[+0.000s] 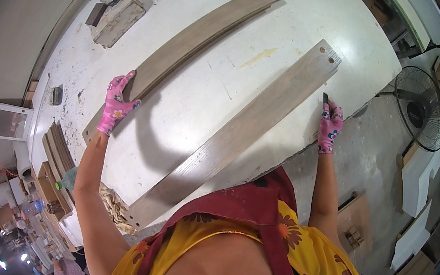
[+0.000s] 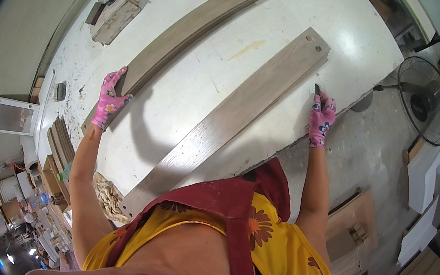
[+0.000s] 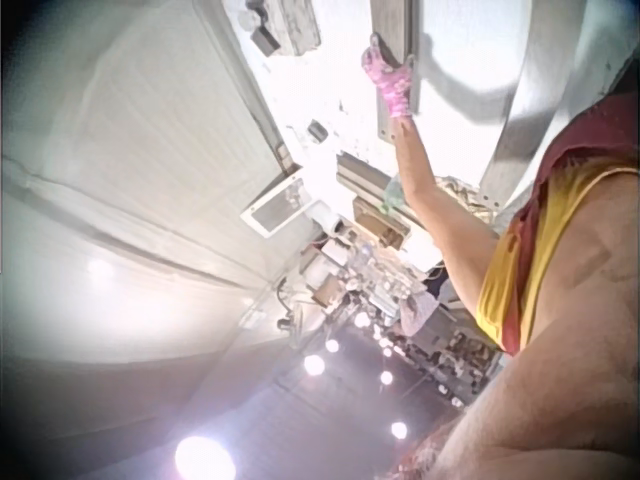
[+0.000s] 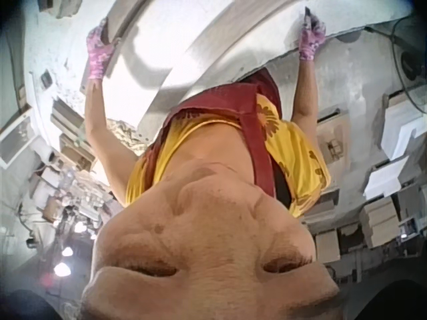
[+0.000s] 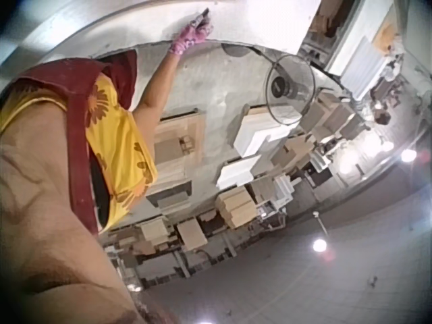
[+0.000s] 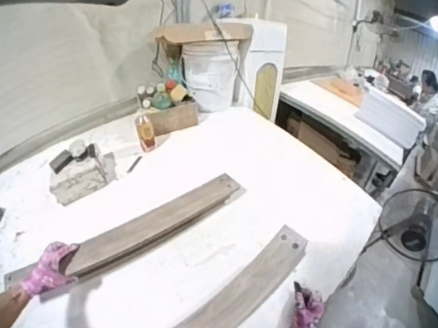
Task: The person cleans the edges of long wooden panels using a hand scraper on a white workbench, picking each panel from a stack and placing it back after scraping.
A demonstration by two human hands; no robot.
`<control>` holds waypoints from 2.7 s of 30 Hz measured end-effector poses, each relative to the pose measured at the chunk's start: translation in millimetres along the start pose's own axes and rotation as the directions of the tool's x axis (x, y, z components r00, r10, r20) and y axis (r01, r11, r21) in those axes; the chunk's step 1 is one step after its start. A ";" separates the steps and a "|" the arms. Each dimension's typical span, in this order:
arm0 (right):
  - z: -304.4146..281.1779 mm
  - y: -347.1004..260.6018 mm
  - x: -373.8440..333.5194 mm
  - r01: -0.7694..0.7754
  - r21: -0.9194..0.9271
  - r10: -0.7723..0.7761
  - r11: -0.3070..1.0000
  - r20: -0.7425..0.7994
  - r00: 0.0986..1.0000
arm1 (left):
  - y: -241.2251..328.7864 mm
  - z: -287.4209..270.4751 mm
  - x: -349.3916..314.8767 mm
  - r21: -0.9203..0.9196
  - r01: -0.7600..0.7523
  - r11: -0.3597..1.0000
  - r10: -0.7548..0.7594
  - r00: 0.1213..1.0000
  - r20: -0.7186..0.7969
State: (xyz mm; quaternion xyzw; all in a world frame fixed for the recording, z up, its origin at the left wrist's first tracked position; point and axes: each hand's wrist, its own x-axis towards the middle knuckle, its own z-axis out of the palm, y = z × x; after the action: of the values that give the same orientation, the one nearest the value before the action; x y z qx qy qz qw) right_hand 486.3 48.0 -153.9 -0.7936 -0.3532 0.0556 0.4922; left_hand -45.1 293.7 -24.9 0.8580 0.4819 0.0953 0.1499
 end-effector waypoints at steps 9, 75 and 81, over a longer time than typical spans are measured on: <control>-1.7 -8.4 -0.9 0.013 -0.072 -0.012 0.997 0.012 1.000 | -45.3 27.0 6.5 0.116 -0.020 0.993 0.022 1.000 -0.016; 27.5 -206.6 -69.4 0.832 0.149 -0.701 0.535 0.628 0.338 | 197.4 44.6 -175.7 -0.042 -0.176 0.984 0.179 0.979 0.102; 31.8 -118.7 106.9 0.583 -0.464 -0.325 0.667 0.523 0.788 | 198.3 52.3 -190.6 -0.005 -0.081 0.997 0.081 0.997 0.014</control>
State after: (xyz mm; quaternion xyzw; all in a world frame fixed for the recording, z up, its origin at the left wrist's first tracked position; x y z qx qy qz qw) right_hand 491.9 168.9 -44.9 -0.7620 -0.6343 -0.0276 0.1278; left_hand 30.7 24.7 -8.3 0.8772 0.4453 0.0964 0.1513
